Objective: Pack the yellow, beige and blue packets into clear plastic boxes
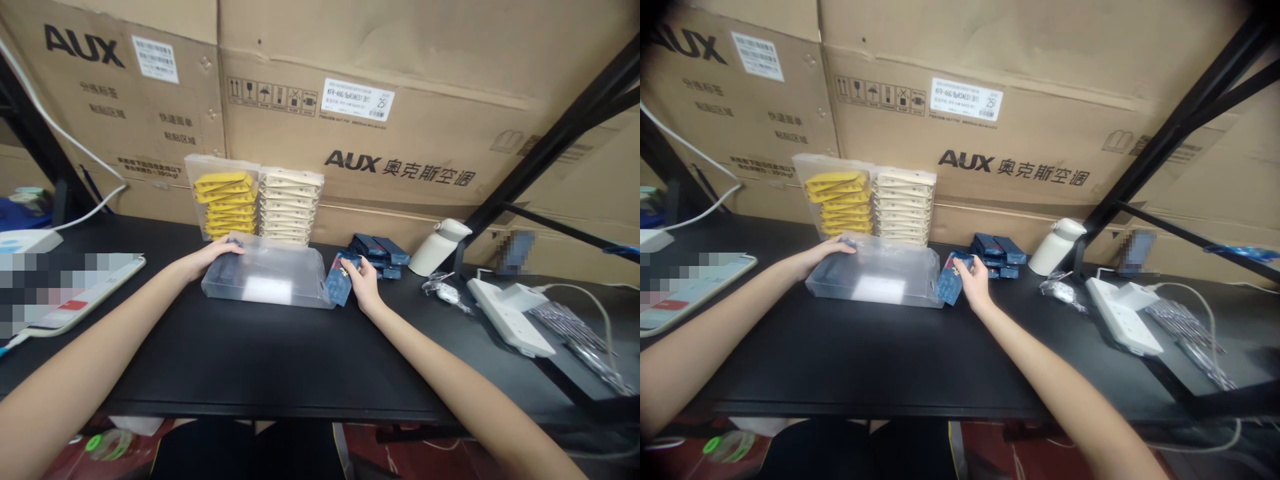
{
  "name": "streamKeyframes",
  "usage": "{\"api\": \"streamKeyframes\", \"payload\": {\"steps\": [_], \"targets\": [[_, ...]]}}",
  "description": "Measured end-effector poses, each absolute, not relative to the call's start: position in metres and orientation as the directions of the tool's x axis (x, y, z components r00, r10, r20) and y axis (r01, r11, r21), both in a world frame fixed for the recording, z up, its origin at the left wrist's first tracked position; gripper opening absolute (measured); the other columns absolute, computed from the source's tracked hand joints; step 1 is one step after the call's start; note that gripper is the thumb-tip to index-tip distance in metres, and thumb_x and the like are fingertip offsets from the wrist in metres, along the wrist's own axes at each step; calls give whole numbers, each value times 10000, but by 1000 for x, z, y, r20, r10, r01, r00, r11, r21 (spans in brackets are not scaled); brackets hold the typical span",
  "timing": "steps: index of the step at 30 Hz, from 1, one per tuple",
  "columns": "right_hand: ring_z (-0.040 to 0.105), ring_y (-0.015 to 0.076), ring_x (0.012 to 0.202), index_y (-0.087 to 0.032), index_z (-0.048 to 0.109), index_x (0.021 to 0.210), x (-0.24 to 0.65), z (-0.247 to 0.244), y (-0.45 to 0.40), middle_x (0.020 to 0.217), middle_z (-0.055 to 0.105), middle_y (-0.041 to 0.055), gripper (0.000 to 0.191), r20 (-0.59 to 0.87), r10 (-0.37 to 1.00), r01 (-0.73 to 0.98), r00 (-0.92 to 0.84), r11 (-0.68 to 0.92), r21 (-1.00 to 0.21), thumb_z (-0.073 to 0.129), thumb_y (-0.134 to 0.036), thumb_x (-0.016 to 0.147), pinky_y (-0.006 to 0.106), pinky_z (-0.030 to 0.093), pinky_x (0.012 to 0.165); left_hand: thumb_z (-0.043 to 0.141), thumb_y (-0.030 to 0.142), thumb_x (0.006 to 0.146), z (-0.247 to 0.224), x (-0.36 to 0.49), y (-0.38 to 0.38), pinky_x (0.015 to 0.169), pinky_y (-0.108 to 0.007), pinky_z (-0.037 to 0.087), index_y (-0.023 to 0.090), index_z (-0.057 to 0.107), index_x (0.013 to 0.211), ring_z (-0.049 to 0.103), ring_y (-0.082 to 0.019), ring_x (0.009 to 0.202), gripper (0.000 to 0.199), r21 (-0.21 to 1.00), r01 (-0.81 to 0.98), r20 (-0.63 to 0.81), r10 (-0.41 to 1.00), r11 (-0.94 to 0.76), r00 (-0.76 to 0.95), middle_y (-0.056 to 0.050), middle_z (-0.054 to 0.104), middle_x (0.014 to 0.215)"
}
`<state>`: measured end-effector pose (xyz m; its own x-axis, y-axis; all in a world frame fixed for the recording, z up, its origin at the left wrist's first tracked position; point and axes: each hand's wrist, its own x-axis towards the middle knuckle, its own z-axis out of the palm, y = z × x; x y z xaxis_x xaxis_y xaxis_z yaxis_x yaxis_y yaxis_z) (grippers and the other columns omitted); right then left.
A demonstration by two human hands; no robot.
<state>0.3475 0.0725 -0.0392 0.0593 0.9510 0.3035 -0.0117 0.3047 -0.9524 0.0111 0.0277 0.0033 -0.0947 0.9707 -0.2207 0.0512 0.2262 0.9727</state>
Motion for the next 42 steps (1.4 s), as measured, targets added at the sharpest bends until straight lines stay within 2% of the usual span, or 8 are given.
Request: {"api": "streamKeyframes", "payload": {"steps": [16, 25, 42], "targets": [[538, 148, 624, -210, 562, 741, 348, -44, 71, 693, 591, -17, 348, 381, 916, 152, -124, 397, -905, 719, -518, 707, 284, 456, 612, 769, 315, 576, 2, 9, 27, 539, -236, 526, 241, 590, 942, 659, -155, 615, 414, 976, 43, -211, 974, 215, -86, 42, 658, 782], [521, 147, 629, -205, 580, 778, 350, -48, 74, 703, 580, -14, 325, 380, 910, 186, -164, 407, -894, 699, -505, 738, 279, 443, 622, 765, 295, 570, 4, 11, 27, 500, -228, 513, 242, 582, 913, 636, -147, 562, 392, 972, 32, -227, 969, 231, -97, 47, 647, 727], [506, 136, 600, -194, 577, 774, 349, -46, 73, 672, 547, -23, 310, 376, 908, 190, -186, 409, -893, 695, -479, 740, 269, 424, 585, 768, 310, 579, 4, 11, 26, 503, -237, 523, 251, 573, 956, 641, -155, 575, 428, 970, 30, -239, 967, 242, -93, 42, 659, 752]]}}
